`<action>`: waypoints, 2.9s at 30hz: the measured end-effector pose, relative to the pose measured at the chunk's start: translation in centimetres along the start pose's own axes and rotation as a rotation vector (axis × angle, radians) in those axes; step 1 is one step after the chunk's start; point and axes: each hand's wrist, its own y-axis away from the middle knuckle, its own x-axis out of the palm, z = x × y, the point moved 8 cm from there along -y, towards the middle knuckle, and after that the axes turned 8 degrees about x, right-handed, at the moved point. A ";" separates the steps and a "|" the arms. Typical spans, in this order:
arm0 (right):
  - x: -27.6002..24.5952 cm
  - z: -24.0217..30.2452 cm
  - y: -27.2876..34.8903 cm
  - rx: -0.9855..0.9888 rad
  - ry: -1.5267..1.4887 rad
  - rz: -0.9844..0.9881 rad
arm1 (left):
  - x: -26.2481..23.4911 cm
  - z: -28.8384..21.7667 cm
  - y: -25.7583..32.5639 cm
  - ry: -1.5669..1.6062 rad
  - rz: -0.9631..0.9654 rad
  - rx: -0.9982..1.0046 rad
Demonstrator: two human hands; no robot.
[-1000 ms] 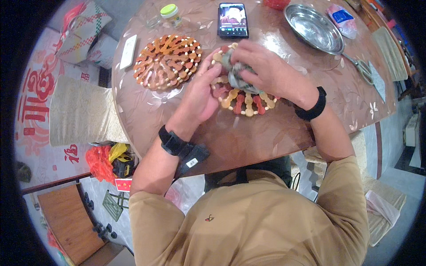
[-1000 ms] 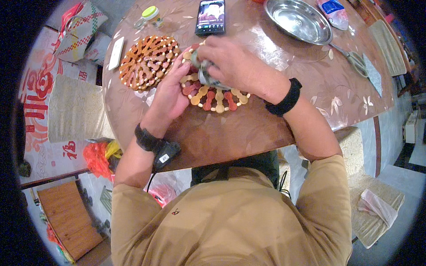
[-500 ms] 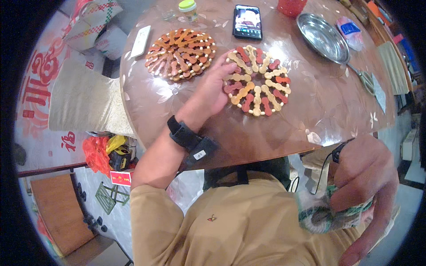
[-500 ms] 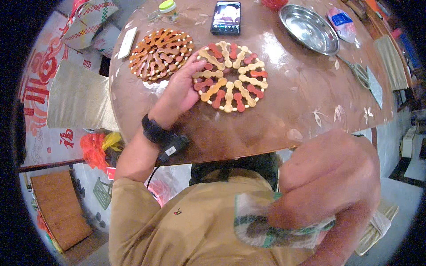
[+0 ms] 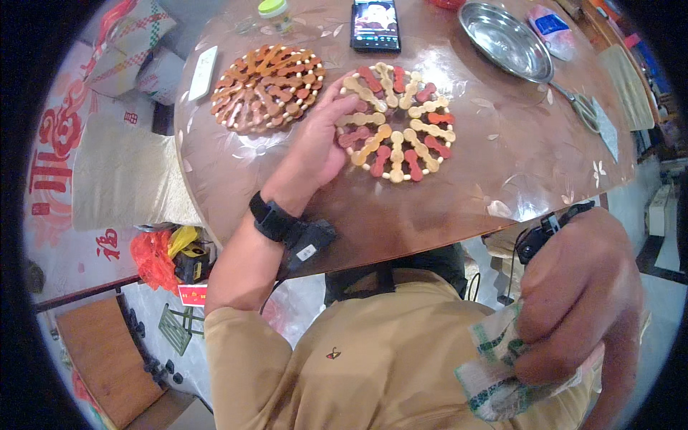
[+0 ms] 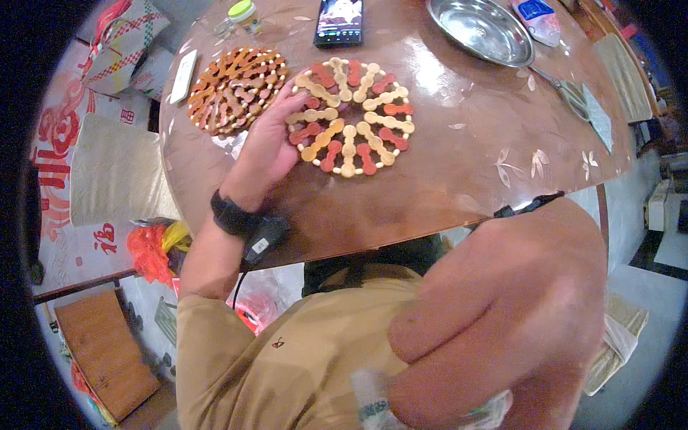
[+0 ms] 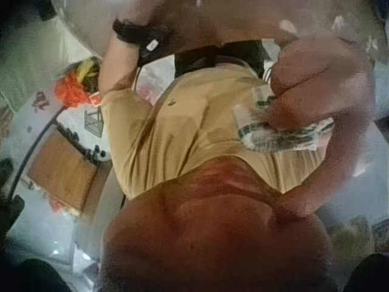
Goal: The person wipes a circular decorative object made of small wooden pieces with a cloth. They then wipe a white rectangular object and a metal bowl before returning to wipe the wooden object again. The person handles the items one at a time, rotating them to clean different sides.
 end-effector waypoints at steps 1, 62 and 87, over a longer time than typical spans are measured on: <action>0.0 -0.1 0.0 0.007 -0.024 -0.019 | 0.0 0.2 -0.1 -0.007 -0.006 -0.004; -9.7 -17.4 14.9 1.110 1.080 -0.635 | -1.4 0.2 0.2 -0.093 -0.116 0.044; -12.4 -15.9 14.3 1.158 1.160 -0.622 | -0.9 -0.6 0.1 -0.025 -0.041 -0.021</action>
